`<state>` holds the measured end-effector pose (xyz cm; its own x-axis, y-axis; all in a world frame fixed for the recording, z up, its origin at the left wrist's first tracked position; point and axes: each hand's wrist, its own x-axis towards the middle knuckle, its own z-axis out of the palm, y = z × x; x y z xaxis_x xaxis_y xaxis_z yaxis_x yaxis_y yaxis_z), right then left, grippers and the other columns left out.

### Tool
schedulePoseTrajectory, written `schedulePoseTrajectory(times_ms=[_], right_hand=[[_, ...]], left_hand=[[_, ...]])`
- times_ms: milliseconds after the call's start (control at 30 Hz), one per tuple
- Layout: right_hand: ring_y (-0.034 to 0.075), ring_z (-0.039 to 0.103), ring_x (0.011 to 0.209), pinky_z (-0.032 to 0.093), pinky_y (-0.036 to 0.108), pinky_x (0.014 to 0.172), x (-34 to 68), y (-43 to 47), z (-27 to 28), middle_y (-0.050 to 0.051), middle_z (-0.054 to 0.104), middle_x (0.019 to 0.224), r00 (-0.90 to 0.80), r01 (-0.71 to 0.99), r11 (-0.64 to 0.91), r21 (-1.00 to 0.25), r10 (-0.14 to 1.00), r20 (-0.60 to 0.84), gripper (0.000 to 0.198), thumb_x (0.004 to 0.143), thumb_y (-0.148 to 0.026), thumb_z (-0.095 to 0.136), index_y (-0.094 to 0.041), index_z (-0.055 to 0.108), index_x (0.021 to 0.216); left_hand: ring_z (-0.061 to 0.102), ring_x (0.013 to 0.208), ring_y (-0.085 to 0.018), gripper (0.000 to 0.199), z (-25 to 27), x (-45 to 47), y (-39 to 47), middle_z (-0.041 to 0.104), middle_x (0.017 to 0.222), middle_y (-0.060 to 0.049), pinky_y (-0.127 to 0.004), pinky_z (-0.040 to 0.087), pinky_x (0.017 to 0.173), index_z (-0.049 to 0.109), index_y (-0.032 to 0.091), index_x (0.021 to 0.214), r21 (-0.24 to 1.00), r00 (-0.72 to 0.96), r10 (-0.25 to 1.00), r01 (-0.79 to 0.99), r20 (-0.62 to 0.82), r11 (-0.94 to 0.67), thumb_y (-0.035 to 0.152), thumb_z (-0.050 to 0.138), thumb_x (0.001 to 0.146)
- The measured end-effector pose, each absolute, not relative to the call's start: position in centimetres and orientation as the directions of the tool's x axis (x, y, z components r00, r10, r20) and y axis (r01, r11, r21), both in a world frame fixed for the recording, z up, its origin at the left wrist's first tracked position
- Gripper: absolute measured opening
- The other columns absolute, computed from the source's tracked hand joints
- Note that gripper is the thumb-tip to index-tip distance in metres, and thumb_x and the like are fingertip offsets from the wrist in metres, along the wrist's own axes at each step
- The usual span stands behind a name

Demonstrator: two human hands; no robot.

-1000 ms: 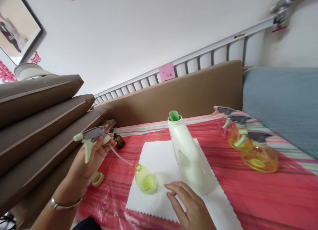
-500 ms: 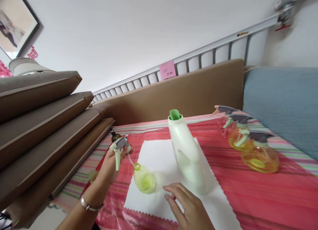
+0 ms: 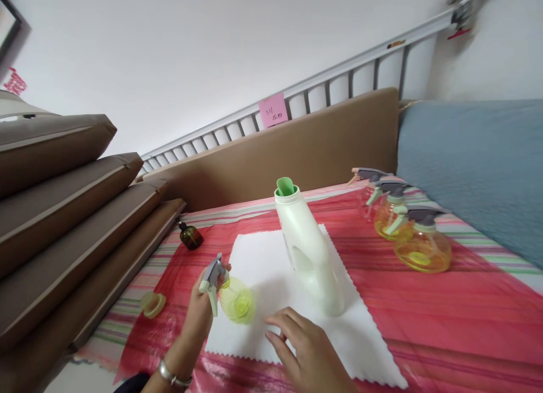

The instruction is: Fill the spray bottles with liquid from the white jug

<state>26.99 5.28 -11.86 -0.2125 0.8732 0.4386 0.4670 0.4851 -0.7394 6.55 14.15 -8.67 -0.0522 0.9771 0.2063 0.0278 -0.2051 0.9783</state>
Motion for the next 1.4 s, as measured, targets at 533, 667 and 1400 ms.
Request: schedulePoseTrajectory(times_ms=[533, 667, 1400], right_hand=[[0.013, 0.06, 0.073, 0.048, 0.024, 0.068, 26.7, 5.6, -12.7, 0.001, 0.061, 0.085, -0.234, 0.508, 0.444, -0.738, 0.896, 0.378, 0.016, 0.089, -0.025, 0.044, -0.024, 0.057, 0.098], [0.013, 0.061, 0.072, 0.048, 0.023, 0.066, 26.7, 5.6, -12.5, 0.001, 0.062, 0.084, -0.23, 0.511, 0.438, -0.74, 0.899, 0.373, 0.016, 0.089, -0.026, 0.044, -0.024, 0.057, 0.097], [0.014, 0.061, 0.073, 0.048, 0.023, 0.065, 26.6, 5.8, -12.8, 0.002, 0.063, 0.083, -0.227, 0.511, 0.444, -0.736, 0.896, 0.383, 0.017, 0.088, -0.024, 0.045, -0.023, 0.059, 0.097]], left_hand=[[0.061, 0.096, -0.026, 0.026, -9.0, 5.5, 13.6, 0.067, 0.099, -0.014, -0.038, 0.045, 0.084, 0.063, 0.017, 0.097, 0.965, -0.009, 0.967, 0.053, 0.256, -0.256, 0.029, 0.061, 0.074], [0.062, 0.095, -0.026, 0.028, -8.9, 5.4, 13.4, 0.067, 0.099, -0.013, -0.037, 0.045, 0.084, 0.063, 0.018, 0.099, 0.966, -0.011, 0.968, 0.054, 0.252, -0.252, 0.032, 0.062, 0.074], [0.059, 0.086, -0.019, 0.016, -9.7, 5.2, 14.1, 0.066, 0.094, -0.005, -0.032, 0.043, 0.084, 0.063, 0.022, 0.091, 0.947, 0.044, 0.956, 0.129, 0.291, -0.295, 0.027, 0.06, 0.076]])
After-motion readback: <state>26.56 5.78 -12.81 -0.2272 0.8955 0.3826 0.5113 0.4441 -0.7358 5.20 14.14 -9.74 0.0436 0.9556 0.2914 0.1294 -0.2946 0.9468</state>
